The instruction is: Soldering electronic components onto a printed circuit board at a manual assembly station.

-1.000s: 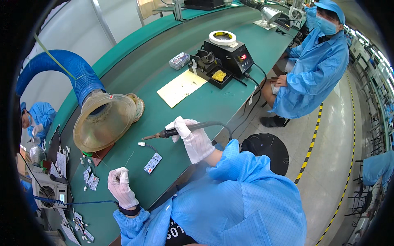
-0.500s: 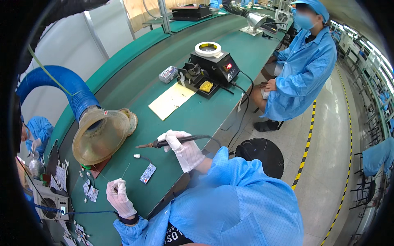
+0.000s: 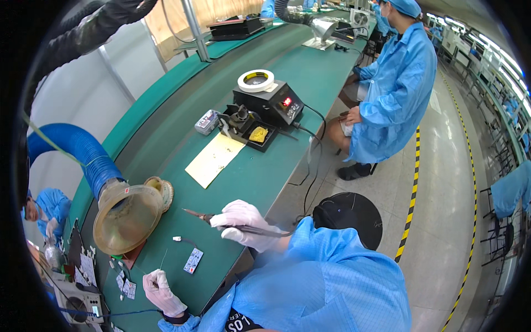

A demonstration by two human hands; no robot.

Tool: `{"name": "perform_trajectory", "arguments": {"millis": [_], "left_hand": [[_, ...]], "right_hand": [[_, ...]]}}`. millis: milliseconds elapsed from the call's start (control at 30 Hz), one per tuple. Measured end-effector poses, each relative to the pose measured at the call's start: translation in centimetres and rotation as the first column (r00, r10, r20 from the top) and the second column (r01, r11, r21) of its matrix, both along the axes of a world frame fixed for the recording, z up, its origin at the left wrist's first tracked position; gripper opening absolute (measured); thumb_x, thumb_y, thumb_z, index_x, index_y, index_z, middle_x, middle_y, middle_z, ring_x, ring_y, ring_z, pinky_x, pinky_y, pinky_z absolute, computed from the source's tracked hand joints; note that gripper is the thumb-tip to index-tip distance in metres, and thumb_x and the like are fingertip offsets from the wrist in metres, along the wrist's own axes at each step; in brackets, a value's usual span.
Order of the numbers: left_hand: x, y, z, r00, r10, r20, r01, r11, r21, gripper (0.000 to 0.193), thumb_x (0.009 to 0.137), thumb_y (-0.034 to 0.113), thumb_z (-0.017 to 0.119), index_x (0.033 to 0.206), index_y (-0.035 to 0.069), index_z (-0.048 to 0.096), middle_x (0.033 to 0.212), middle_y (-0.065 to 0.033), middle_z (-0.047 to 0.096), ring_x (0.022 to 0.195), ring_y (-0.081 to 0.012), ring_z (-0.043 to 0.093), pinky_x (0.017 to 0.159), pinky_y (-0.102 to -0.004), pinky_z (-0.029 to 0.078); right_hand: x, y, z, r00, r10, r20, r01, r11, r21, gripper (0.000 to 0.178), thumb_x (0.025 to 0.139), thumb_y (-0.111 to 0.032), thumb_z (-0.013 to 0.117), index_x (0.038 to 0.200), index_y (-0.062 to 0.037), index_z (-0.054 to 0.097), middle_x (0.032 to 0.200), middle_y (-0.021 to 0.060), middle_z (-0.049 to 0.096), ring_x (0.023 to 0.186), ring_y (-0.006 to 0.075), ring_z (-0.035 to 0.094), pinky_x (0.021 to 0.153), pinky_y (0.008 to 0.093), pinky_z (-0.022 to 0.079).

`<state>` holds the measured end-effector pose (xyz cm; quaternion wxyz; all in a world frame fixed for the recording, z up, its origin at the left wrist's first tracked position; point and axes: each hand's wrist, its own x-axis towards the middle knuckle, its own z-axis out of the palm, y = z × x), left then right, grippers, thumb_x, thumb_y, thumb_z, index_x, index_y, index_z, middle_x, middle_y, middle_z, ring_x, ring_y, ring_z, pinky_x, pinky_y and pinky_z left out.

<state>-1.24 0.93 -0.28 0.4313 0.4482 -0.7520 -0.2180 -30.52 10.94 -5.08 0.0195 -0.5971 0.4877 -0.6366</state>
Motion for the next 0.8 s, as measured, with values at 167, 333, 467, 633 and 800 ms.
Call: {"name": "perform_trajectory", "arguments": {"millis": [167,333,467,633,800], "left_hand": [[-0.2,-0.1,-0.6,0.999,0.006,-0.032,-0.005,0.999,0.045,0.014,0.091,0.01,0.06,0.084,0.0,0.053,0.081,-0.0048,0.052,0.077,-0.0156,0.05,0.076,-0.0299,0.043],[-0.3,-0.4,-1.0,1.0,0.016,0.012,-0.016,0.999,0.037,0.015,0.091,0.01,0.06,0.085,-0.001,0.053,0.081,-0.005,0.053,0.077,-0.0157,0.05,0.076,-0.0304,0.043],[-0.6,-0.7,-1.2,0.999,0.036,-0.006,-0.035,0.998,0.057,0.016,0.091,0.011,0.061,0.084,-0.001,0.053,0.081,-0.0056,0.054,0.077,-0.0161,0.051,0.076,-0.0309,0.043],[-0.8,-0.7,-1.0,0.998,0.053,0.04,-0.054,0.998,0.037,0.016,0.092,0.01,0.061,0.084,-0.001,0.053,0.081,-0.0057,0.054,0.077,-0.016,0.051,0.076,-0.0304,0.044],[-0.8,-0.7,-0.9,0.997,0.055,0.06,-0.057,0.998,0.026,0.016,0.092,0.01,0.061,0.084,-0.001,0.053,0.081,-0.0057,0.054,0.077,-0.0162,0.052,0.076,-0.0303,0.044]], "right_hand": [[-0.2,-0.7,-0.7,0.993,0.086,0.081,-0.085,0.996,-0.018,0.036,0.094,-0.04,0.063,0.106,-0.0065,0.068,0.09,0.0086,0.067,0.084,0.0299,0.063,0.081,0.0408,0.049],[-0.6,0.2,0.6,0.999,0.049,0.0,-0.049,0.996,-0.077,0.035,0.095,-0.038,0.063,0.108,-0.006,0.067,0.089,0.0097,0.064,0.083,0.0305,0.062,0.081,0.0418,0.048],[-1.0,0.0,1.4,0.992,-0.032,-0.12,0.011,0.985,-0.169,0.036,0.095,-0.039,0.063,0.107,-0.0055,0.068,0.087,0.0101,0.063,0.083,0.0303,0.062,0.083,0.0421,0.049],[-1.0,0.1,1.3,0.995,0.003,-0.096,-0.02,0.984,-0.176,0.036,0.094,-0.039,0.063,0.107,-0.0055,0.069,0.087,0.0103,0.064,0.083,0.0298,0.062,0.084,0.042,0.049],[-1.0,0.3,1.6,0.994,0.003,-0.112,-0.022,0.987,-0.161,0.036,0.094,-0.038,0.064,0.108,-0.0053,0.069,0.087,0.0099,0.064,0.083,0.0294,0.062,0.085,0.0419,0.049]]}}
